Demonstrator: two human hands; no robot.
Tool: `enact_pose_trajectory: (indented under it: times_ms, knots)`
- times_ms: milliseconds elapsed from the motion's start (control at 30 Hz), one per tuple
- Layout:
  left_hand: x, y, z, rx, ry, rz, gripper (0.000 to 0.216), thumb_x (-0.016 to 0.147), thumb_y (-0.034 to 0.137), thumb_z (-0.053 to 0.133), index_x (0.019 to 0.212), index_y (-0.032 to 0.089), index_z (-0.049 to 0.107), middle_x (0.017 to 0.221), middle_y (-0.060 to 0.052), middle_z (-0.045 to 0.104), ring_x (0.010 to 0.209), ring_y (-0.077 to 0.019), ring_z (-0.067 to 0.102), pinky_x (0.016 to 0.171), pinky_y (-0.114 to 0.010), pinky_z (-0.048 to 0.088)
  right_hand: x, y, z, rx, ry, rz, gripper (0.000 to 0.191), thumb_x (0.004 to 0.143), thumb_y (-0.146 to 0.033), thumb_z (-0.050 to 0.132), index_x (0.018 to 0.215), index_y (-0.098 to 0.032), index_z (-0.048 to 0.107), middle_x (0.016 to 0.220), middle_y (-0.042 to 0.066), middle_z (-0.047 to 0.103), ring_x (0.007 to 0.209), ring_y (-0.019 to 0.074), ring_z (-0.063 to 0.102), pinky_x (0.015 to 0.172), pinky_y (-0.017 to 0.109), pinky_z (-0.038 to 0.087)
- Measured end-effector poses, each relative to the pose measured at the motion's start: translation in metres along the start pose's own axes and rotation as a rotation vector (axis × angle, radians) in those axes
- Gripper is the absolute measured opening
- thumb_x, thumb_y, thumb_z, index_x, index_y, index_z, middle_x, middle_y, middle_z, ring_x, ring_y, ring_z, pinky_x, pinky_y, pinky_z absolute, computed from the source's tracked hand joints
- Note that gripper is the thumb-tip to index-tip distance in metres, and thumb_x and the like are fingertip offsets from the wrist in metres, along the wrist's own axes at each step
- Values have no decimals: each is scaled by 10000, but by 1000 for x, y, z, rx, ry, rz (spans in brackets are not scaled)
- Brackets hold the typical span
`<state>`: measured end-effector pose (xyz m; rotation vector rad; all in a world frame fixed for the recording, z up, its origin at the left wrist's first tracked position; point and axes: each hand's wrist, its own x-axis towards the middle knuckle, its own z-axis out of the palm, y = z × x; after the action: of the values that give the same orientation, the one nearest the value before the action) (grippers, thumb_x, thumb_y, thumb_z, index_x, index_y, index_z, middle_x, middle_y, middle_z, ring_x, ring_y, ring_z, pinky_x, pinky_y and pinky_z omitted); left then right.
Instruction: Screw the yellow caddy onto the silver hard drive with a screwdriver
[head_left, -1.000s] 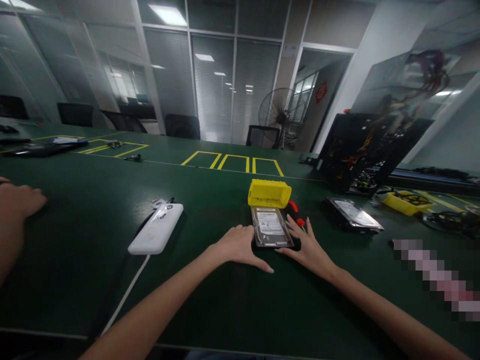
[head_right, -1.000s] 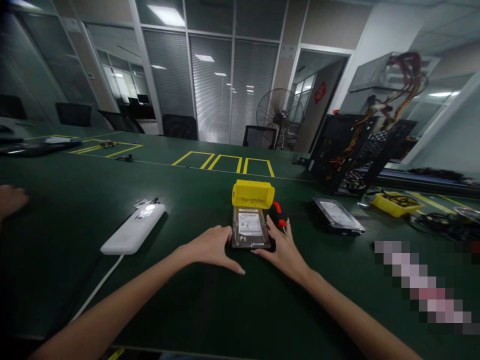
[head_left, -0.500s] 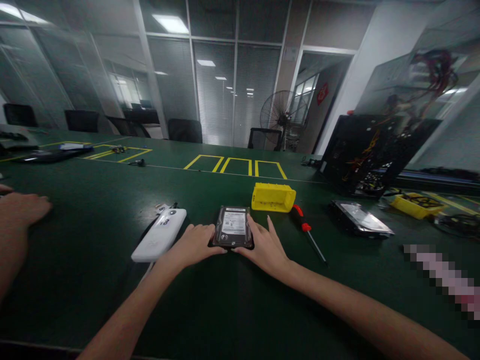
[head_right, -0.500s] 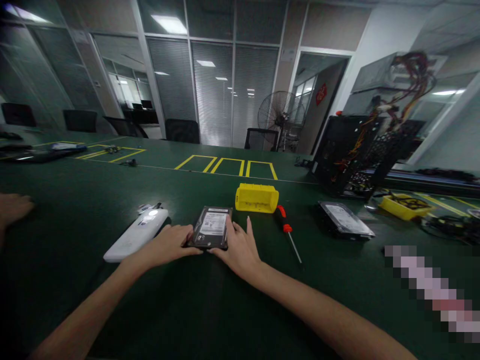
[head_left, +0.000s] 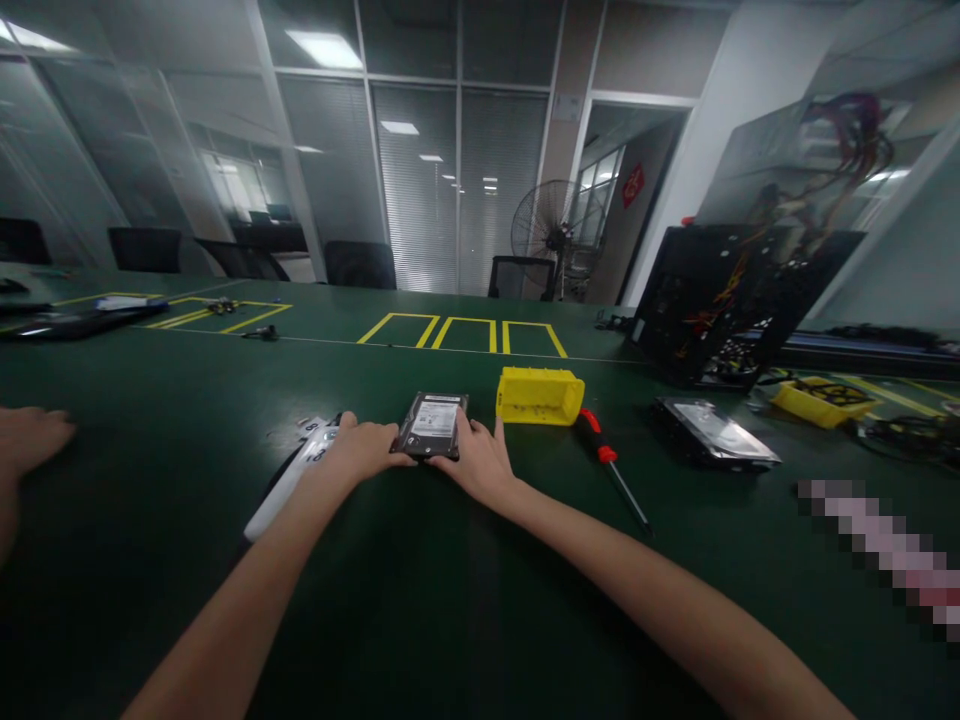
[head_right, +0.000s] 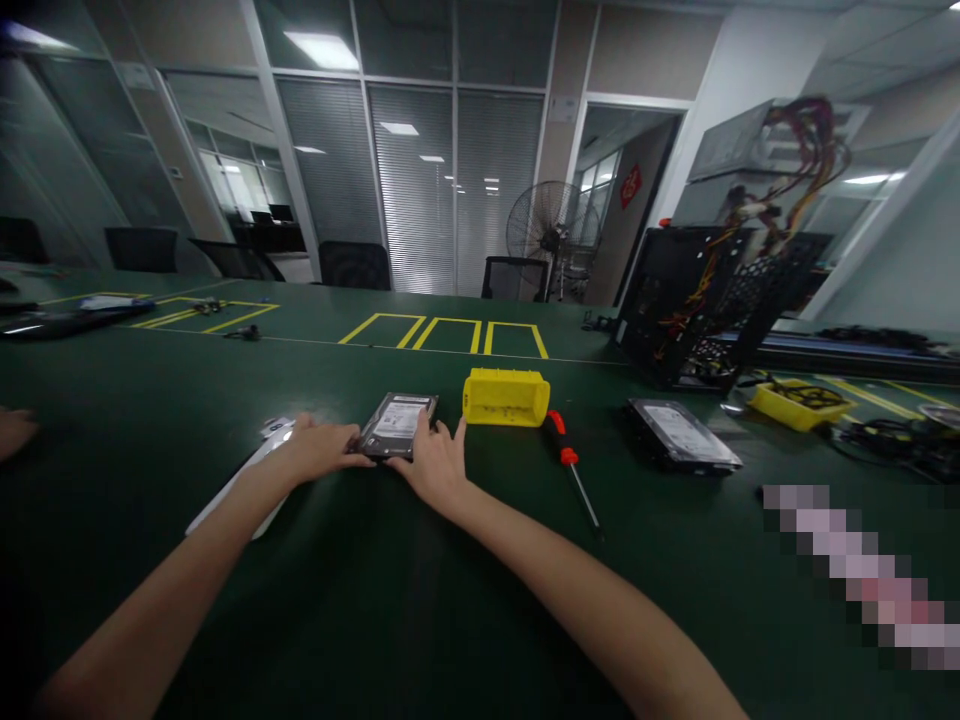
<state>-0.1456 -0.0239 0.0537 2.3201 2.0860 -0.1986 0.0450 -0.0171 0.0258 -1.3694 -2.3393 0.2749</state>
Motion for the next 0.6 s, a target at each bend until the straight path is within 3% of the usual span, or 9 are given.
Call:
enact_pose_trajectory:
  times_ms: [233,300,367,433,500,600]
  knots:
    - [6,-8,11,21,61,-43,456,842,579,417,944,171,593,961,-146,704,951,-350,619,872,-489,295,15,0,8,-41,-12,29,857,807,-559,515,1454,-90,207,1295,194,548,1284,332,418,1105,587,89]
    - [2,-6,10,35,80,-60,451,845,566,422,946,159,589,956,-152,701,939,-353,619,861,-487,302,4,4,-6,-62,-13,-3,842,815,-537,516,1461,-99,200,1327,177,524,1296,324,404,1107,568,144]
    - [-3,-2,7,51,118,-76,424,835,541,461,957,153,581,973,-161,694,940,-352,615,856,-479,306,-13,18,-33,-100,13,-47,736,834,-517,499,1429,-129,307,1374,142,484,1308,295,392,1109,517,214]
    - [-9,2,2,69,150,-97,394,812,513,521,972,157,574,976,-160,691,941,-348,612,855,-469,308,-31,50,-68,-163,90,-12,570,858,-504,461,1320,-171,480,1324,107,534,1251,268,456,1079,470,299]
    - [-14,9,-4,93,186,-106,359,795,472,571,965,156,574,982,-159,684,949,-346,604,850,-457,312,-48,101,-106,-268,215,109,531,864,-480,453,1277,-151,517,1252,128,574,1174,269,515,1015,437,377]
    - [-23,25,-16,112,290,-63,317,809,415,582,970,142,579,1011,-164,659,969,-349,576,829,-453,320,-68,198,-151,-464,350,440,708,809,-571,488,1308,-69,472,1230,238,554,1151,376,514,928,499,396]
